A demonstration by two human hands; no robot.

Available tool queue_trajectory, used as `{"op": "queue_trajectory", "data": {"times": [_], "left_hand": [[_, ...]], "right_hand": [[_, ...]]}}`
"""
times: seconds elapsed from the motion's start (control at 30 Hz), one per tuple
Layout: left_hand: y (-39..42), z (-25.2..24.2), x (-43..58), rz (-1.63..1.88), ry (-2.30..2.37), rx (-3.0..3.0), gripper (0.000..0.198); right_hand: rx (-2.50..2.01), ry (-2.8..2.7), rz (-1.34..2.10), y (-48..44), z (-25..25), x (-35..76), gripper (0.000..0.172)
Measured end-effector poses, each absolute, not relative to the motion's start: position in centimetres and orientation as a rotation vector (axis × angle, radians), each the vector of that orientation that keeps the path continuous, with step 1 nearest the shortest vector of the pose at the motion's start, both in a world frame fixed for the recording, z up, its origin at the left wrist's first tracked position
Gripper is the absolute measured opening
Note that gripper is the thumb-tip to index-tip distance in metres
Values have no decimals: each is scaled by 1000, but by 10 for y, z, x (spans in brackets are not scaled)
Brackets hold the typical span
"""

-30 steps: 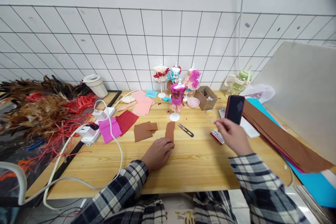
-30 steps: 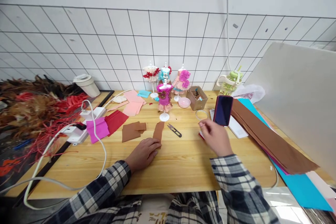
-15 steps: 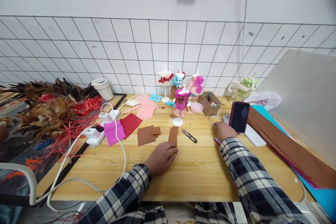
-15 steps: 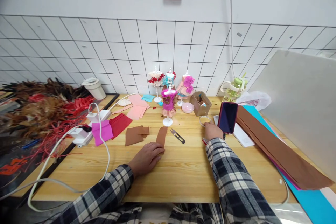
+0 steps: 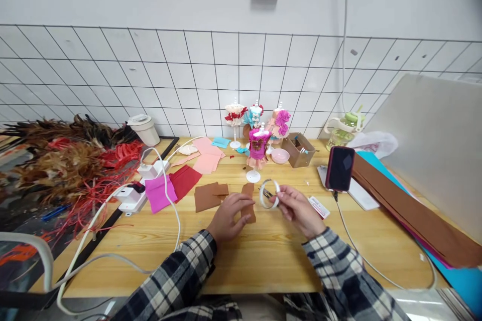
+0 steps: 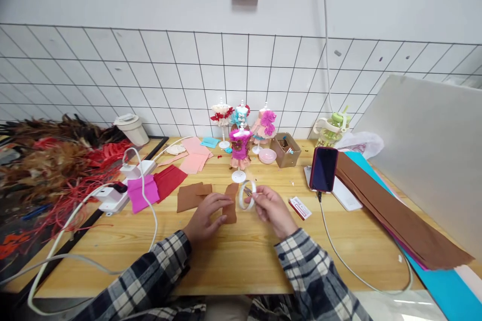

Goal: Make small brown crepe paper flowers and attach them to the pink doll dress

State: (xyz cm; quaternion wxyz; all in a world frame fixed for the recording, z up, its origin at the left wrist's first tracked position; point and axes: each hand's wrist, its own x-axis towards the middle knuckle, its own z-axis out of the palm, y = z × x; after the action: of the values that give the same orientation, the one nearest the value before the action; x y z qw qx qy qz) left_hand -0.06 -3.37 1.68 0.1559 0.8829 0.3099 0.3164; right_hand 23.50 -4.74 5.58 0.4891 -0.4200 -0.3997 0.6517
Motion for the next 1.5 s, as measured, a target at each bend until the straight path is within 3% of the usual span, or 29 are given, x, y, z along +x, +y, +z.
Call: {"op": "queue_trajectory", "data": {"times": [0.1,0.27,0.43,0.53,0.7,0.83,0.97,1.17,1.33,1.5], "left_hand": [[-25,19,1,830,690,2663,42],[-17,5,-2,915,849,2662,23],[-11,-1,-11,1041,1005,2381,15],[-8,-1,-13,1157,1049,2320,14],[-6,-1,-10,1180,1091,2408,14],[-7,0,-9,1125,1028,2524,16],[-6,-1,-12,1080,981,2660,22],[-13,3,-15,1117,1135,2578,26],[-19,6,-14,1194,1152,2416,28],[-19,-2,-15,1388,1171,2085,31]], "right_hand": [[-915,-795,1684,-45,49,201,33],[-845,-822,1693,-18,21,169,35],[-1004,-1260,1111,-7,-12,157,37],[-1130,-1532,733,-13,-14,161,29],[-1112,-1759,418,-21,-2,166,30],[-1130,-1715,440,-21,0,167,30],[-1129,-1671,426,-18,0,174,20],[-1276,-1313,424,-12,1,188,39],[-1080,-1721,288,-18,9,185,34],[-1039,-1924,400,-20,4,176,25]]}}
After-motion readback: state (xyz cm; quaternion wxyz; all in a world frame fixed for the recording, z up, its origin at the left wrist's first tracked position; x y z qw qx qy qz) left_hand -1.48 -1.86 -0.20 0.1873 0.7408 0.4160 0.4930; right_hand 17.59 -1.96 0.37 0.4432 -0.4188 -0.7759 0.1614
